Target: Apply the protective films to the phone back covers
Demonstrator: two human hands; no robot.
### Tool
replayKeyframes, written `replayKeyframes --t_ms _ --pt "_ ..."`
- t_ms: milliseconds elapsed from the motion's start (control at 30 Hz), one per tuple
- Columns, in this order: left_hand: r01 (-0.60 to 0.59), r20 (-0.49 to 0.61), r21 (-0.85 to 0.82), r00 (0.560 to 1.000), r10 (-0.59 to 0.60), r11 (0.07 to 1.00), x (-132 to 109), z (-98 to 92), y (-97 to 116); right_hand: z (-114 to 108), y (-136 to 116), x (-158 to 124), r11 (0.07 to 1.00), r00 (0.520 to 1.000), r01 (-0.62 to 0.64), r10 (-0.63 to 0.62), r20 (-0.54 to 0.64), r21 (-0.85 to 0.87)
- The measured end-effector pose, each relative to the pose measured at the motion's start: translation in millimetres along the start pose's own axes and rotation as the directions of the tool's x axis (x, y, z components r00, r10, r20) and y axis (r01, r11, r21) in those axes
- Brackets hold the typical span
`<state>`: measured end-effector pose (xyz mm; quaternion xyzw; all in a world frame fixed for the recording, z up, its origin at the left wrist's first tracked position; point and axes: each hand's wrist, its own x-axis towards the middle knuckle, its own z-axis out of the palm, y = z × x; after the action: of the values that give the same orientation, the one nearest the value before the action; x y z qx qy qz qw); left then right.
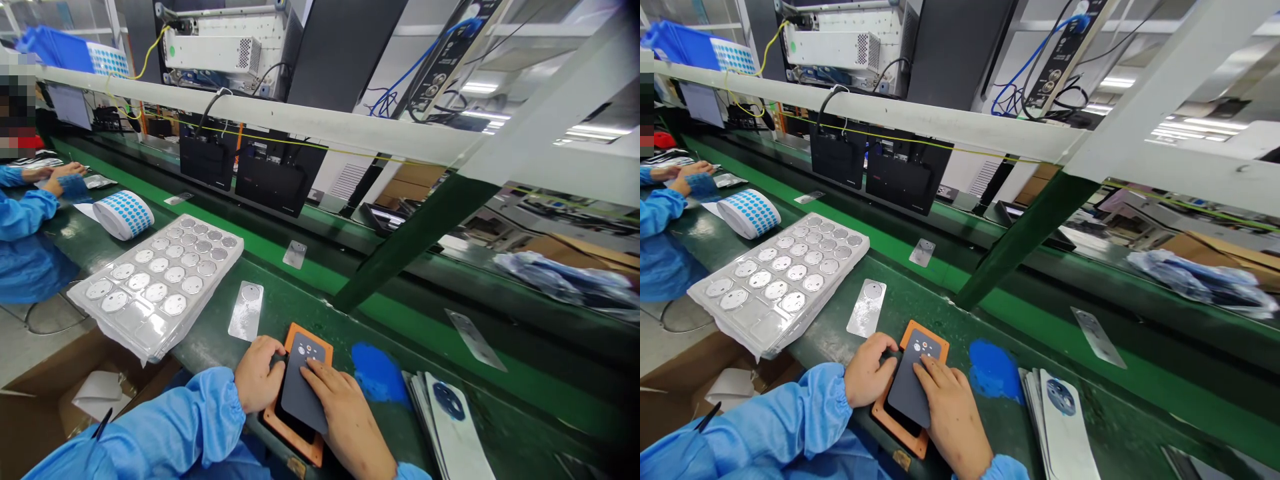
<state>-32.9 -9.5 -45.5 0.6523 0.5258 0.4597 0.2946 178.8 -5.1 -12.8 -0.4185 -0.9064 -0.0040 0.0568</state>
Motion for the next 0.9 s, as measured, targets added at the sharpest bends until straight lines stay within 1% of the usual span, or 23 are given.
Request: replayKeyframes --t_ms 100,200,333,500,567,667,767,900 --pt "-0.085 0.002 0.008 0.996 0.085 0.996 9 1.1 1 -6 -2 3 1.000 0.999 -0.011 0.010 0.036 0.014" --pt "-0.164 0.027 0.005 0.986 0.164 0.986 17 1.2 3 -15 -3 7 0.999 0.998 -0.009 0.007 0.062 0.031" --pt "-0.216 0.048 0.018 0.975 0.215 0.976 23 1.8 4 -20 -2 11 0.999 0.997 -0.003 0.000 0.076 0.048" --pt "-0.247 0.091 0.056 0.966 0.242 0.967 27 5.2 0 -14 2 13 0.996 0.999 0.013 -0.016 0.032 0.091" --pt "-0.272 0.134 0.084 0.956 0.260 0.959 30 6.7 -1 -12 4 13 0.993 0.999 0.024 -0.026 0.022 0.120" --pt "-0.293 0.213 0.139 0.942 0.261 0.946 37 8.5 0 -13 8 14 0.989 0.998 0.033 -0.038 0.039 0.143" --pt "-0.292 0.278 0.255 0.935 0.220 0.922 47 9.6 3 -14 10 16 0.990 0.997 0.037 -0.046 0.059 0.138" --pt "-0.326 0.365 0.417 0.915 0.172 0.848 59 12.1 6 -7 7 13 0.988 0.998 0.030 -0.038 0.052 0.152"
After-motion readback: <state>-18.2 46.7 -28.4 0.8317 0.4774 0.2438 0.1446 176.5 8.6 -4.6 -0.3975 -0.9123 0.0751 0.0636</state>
